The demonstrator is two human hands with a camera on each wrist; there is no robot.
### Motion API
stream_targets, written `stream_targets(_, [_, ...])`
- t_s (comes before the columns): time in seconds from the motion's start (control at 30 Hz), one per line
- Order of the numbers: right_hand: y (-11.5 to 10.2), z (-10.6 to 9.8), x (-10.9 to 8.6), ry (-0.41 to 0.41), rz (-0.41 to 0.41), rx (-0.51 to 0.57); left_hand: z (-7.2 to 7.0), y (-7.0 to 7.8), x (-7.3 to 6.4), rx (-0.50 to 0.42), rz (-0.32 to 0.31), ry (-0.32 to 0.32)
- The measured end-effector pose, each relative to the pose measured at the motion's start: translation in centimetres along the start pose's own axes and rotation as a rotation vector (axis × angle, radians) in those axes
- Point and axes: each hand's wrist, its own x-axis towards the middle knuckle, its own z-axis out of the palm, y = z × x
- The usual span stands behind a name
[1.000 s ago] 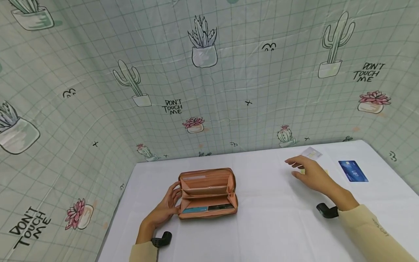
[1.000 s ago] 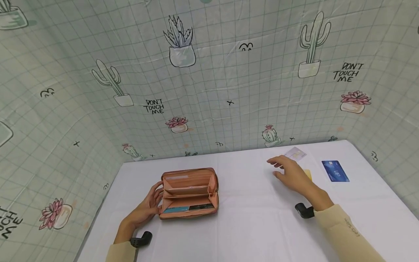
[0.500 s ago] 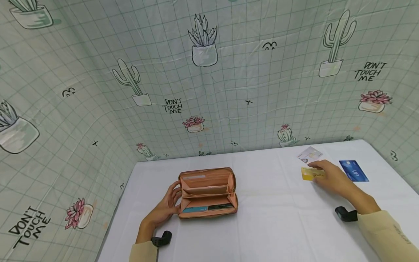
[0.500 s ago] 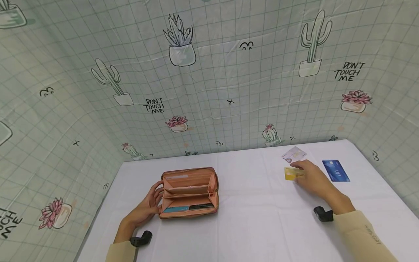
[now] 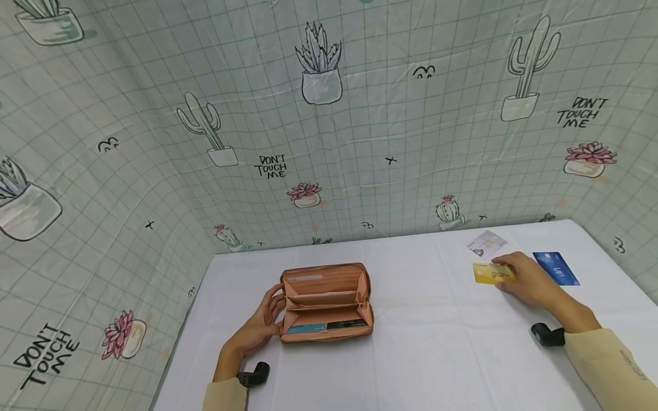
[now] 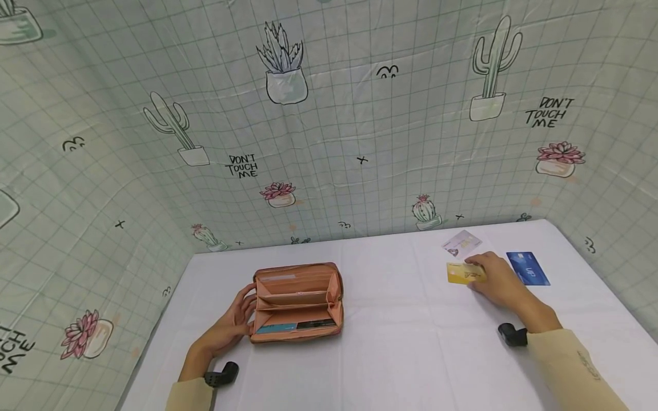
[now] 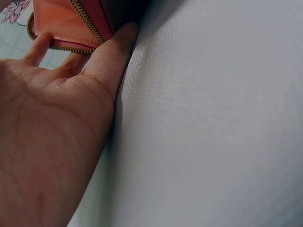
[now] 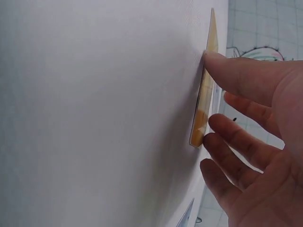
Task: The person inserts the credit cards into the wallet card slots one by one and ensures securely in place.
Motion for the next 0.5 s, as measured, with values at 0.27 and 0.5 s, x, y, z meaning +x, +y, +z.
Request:
stream_targets(0.27, [0.5,-0.4,0.7,-0.022,-0.001,-0.001,0.0,0.0,0.1,0.005,-0.002,0.0])
stream_targets(0.5, [0.9,-1.2,1.5,-0.098,0.052,0.005,0.0,0.0,0.1,-0.012,0.029,-0.01])
